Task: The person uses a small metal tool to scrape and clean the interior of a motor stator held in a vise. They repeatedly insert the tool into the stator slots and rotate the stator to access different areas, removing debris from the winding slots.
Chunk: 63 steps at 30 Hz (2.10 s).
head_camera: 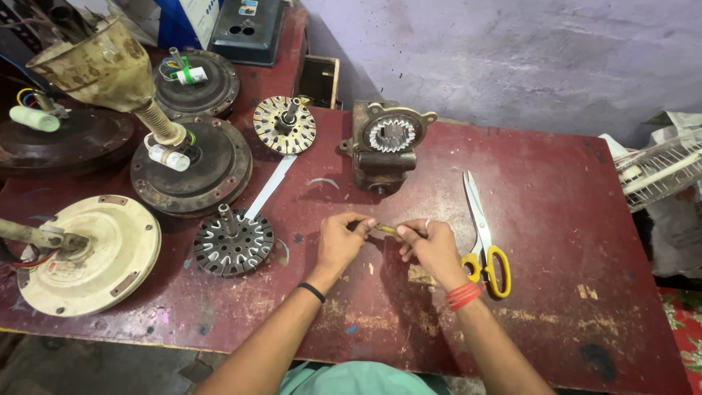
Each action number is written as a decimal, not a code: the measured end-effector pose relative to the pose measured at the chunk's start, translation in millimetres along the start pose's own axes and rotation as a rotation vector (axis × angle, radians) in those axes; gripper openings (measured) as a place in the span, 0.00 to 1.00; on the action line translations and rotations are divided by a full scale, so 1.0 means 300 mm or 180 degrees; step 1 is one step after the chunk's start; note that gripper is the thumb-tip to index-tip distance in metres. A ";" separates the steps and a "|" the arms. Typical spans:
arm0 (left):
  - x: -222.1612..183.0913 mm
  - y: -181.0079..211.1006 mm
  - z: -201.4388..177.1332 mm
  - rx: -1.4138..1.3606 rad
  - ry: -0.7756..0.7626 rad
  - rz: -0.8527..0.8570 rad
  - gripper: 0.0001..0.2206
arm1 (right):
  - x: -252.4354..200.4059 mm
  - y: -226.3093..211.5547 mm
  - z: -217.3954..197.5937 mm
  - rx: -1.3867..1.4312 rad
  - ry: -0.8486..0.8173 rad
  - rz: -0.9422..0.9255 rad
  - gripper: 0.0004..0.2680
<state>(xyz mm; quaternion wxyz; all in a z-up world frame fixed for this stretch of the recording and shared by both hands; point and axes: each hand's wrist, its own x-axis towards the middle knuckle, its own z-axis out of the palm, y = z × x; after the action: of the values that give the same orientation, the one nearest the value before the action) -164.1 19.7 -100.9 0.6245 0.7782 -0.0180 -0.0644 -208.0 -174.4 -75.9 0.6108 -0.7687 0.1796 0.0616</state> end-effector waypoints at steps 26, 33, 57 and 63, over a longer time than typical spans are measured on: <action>-0.046 -0.077 0.039 -0.1273 -0.1710 -0.0230 0.12 | -0.034 -0.023 -0.169 -0.1630 0.1696 -0.1001 0.10; -0.163 -0.012 -0.012 -0.0554 -0.1951 -0.0486 0.14 | -0.058 -0.200 -0.071 -0.1469 0.1365 -0.2540 0.14; 0.264 0.407 -0.118 0.1271 -0.2459 0.0837 0.21 | 0.073 -0.448 -0.151 -0.1701 -0.0666 -0.1294 0.15; 0.420 0.360 -0.227 0.0307 -0.0950 0.1660 0.05 | 0.047 -0.487 -0.231 -0.1542 0.0349 -0.1468 0.10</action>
<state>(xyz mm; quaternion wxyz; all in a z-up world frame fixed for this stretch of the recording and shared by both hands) -25.1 48.4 8.9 0.5728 0.7580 -0.3117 -0.0145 -152.2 -216.3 70.5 0.3977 -0.9141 0.0137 -0.0787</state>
